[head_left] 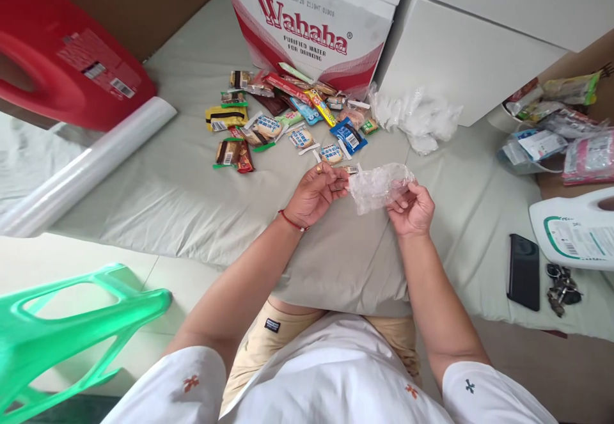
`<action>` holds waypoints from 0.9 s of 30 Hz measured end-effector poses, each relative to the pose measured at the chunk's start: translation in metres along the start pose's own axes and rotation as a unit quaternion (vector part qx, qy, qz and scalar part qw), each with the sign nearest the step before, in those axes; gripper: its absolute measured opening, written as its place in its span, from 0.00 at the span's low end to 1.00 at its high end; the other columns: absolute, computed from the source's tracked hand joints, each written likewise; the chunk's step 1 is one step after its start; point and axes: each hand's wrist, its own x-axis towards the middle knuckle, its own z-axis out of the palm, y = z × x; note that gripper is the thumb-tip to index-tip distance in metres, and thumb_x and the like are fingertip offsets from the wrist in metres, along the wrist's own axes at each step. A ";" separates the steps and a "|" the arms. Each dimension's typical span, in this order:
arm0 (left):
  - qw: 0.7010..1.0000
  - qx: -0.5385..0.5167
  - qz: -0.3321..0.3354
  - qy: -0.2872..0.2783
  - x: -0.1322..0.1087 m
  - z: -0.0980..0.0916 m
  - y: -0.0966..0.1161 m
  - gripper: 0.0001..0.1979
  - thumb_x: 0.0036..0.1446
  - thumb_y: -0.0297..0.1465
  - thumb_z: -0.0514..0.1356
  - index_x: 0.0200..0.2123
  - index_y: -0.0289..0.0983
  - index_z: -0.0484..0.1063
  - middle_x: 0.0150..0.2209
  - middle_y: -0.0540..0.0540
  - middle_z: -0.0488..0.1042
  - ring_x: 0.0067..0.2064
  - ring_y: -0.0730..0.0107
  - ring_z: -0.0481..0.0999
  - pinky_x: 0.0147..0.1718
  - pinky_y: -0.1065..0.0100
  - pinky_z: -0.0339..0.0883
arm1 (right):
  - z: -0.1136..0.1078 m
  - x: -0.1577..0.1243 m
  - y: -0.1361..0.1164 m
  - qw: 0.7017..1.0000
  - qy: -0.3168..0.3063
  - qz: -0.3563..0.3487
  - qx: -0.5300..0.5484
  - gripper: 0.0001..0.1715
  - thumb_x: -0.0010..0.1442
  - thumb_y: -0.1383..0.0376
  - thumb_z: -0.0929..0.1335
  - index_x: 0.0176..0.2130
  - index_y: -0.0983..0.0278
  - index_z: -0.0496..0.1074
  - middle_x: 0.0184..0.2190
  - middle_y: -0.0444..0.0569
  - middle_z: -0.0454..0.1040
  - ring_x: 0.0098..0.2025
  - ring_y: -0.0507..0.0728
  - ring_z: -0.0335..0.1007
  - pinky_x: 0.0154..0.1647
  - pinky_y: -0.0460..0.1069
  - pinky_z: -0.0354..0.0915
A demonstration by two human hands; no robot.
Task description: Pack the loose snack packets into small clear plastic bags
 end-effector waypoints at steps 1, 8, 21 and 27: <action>1.000 0.004 0.003 0.006 -0.001 0.000 0.000 0.22 0.50 0.42 0.74 0.33 0.39 0.64 0.40 0.49 0.78 0.36 0.72 0.79 0.36 0.68 0.74 | 0.000 -0.001 0.000 1.000 0.006 0.001 0.003 0.17 0.51 0.53 0.72 0.29 0.58 0.62 0.28 0.40 0.74 0.16 0.46 0.44 0.14 0.45 0.46; 0.994 0.107 0.025 -0.021 -0.007 0.002 -0.016 0.30 0.48 0.57 0.72 0.41 0.39 0.74 0.35 0.48 0.75 0.30 0.73 0.72 0.24 0.71 0.64 | 0.009 -0.007 0.005 1.000 -0.023 0.015 -0.012 0.19 0.51 0.54 0.74 0.32 0.58 0.63 0.28 0.39 0.73 0.16 0.45 0.47 0.14 0.44 0.46; 0.995 0.055 -0.053 0.059 -0.003 -0.005 -0.003 0.21 0.41 0.40 0.76 0.24 0.37 0.67 0.18 0.57 0.60 0.16 0.83 0.56 0.13 0.73 0.37 | 0.011 -0.017 0.003 0.925 0.002 -0.242 -0.291 0.37 0.58 0.55 0.73 0.64 0.51 0.65 0.64 0.54 0.64 0.37 0.54 0.69 0.35 0.51 0.70; 0.996 0.056 -0.073 0.020 -0.005 -0.003 -0.002 0.24 0.43 0.46 0.75 0.23 0.37 0.67 0.17 0.57 0.60 0.16 0.83 0.53 0.14 0.73 0.37 | 0.016 -0.029 0.008 0.833 -0.125 -0.314 -0.439 0.16 0.64 0.54 0.71 0.50 0.54 0.79 0.51 0.54 0.76 0.47 0.62 0.74 0.51 0.58 0.71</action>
